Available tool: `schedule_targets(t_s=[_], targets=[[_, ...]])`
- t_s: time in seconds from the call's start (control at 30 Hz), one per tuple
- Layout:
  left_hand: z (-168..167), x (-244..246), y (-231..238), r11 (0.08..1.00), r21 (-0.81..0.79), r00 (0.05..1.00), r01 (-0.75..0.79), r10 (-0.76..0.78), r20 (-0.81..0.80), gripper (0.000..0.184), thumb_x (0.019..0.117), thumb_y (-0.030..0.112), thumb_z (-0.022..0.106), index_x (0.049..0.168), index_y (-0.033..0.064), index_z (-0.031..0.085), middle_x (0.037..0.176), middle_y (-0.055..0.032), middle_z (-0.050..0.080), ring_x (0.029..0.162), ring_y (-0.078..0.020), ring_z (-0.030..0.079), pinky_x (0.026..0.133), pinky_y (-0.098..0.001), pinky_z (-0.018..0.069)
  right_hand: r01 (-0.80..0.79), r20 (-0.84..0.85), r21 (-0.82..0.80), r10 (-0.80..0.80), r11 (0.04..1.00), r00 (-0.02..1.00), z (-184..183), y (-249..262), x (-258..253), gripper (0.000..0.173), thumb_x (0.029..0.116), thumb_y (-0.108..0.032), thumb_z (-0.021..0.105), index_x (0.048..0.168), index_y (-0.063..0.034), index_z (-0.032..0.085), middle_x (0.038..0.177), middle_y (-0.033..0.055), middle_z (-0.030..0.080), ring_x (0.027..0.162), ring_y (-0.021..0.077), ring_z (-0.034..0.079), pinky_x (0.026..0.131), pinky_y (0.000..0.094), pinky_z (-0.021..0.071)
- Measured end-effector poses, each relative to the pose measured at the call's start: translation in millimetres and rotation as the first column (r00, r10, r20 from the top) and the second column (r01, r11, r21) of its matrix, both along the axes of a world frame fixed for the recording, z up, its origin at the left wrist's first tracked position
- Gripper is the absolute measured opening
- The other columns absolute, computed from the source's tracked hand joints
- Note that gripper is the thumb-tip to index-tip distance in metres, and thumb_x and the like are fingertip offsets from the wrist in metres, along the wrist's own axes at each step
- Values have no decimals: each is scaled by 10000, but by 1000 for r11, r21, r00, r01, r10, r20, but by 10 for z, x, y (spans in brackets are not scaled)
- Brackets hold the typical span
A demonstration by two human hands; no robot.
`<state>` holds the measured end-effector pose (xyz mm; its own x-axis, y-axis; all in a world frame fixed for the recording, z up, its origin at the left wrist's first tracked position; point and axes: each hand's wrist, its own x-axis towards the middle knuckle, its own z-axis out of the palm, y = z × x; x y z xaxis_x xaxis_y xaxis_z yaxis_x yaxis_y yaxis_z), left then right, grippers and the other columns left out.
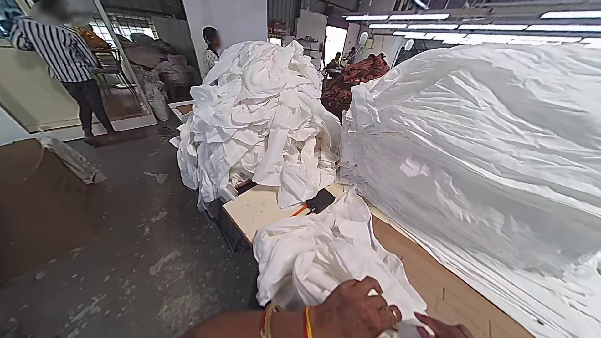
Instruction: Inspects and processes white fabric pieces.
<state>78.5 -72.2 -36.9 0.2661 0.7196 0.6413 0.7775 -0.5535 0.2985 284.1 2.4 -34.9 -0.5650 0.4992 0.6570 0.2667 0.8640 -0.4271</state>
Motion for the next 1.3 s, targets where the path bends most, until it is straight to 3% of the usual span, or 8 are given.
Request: schedule_targets(t_s=[0.43,0.57,0.67,0.73,0.83,0.97,1.1,1.3], targets=[[151,3,-103,934,-353,996,63,-38,78,224,991,67,584,1107,-62,725,1245,-226,698,1310,-445,567,1078,-544,457,-45,110,-85,54,995,992,53,-81,-44,219,958,-130,638,876,64,701,757,184,701,674,273,651,658,341,527],[141,48,-81,925,-255,932,282,-202,301,240,972,86,639,1094,-120,646,1074,-273,679,981,-361,709,880,-396,574,-109,74,-71,114,992,991,96,-145,-82,254,996,-163,614,868,45,680,748,175,685,702,221,638,688,267,508],[77,50,-19,958,-92,918,270,-228,324,102,909,-49,612,970,-81,687,936,-212,699,880,-273,711,822,-298,572,-122,-17,-136,121,983,993,110,-101,-51,487,1117,-357,332,970,4,624,910,138,677,962,153,637,915,283,487],[22,66,-7,983,16,928,181,-176,329,80,897,-27,627,898,-25,707,901,-148,718,877,-183,709,827,-217,553,-150,-150,-296,109,943,983,136,-1,13,601,1079,-578,191,1113,-130,591,1041,-33,654,1070,8,577,975,259,426],[-14,94,-35,996,38,907,83,-91,412,78,886,21,661,880,-4,735,887,-108,747,845,-80,709,804,-138,537,-414,-510,-553,99,723,854,264,11,-36,623,929,-793,253,876,-312,646,731,-208,604,678,-102,558,624,107,444],[-42,73,-40,998,5,878,64,-59,474,114,924,72,664,915,-5,749,885,-102,761,816,-2,694,777,-93,520,-466,-512,-401,229,788,828,177,-92,-146,247,1064,-436,484,1042,-261,656,916,-198,668,862,-91,637,775,127,544],[-57,58,-28,1000,9,885,-14,8,465,141,930,111,665,904,4,753,846,-86,758,782,38,676,756,-69,496,-385,-470,-220,248,896,847,80,-181,-241,114,987,-97,651,1099,-78,636,1049,-50,672,992,-29,658,894,174,580],[-104,54,-10,1000,-17,879,20,-10,476,179,971,110,618,1000,1,757,877,-91,764,734,46,653,717,-72,496,-282,-437,-115,206,953,875,52,-172,-207,88,1018,-147,594,1024,-61,579,940,-2,595,882,-46,612,799,100,533]])
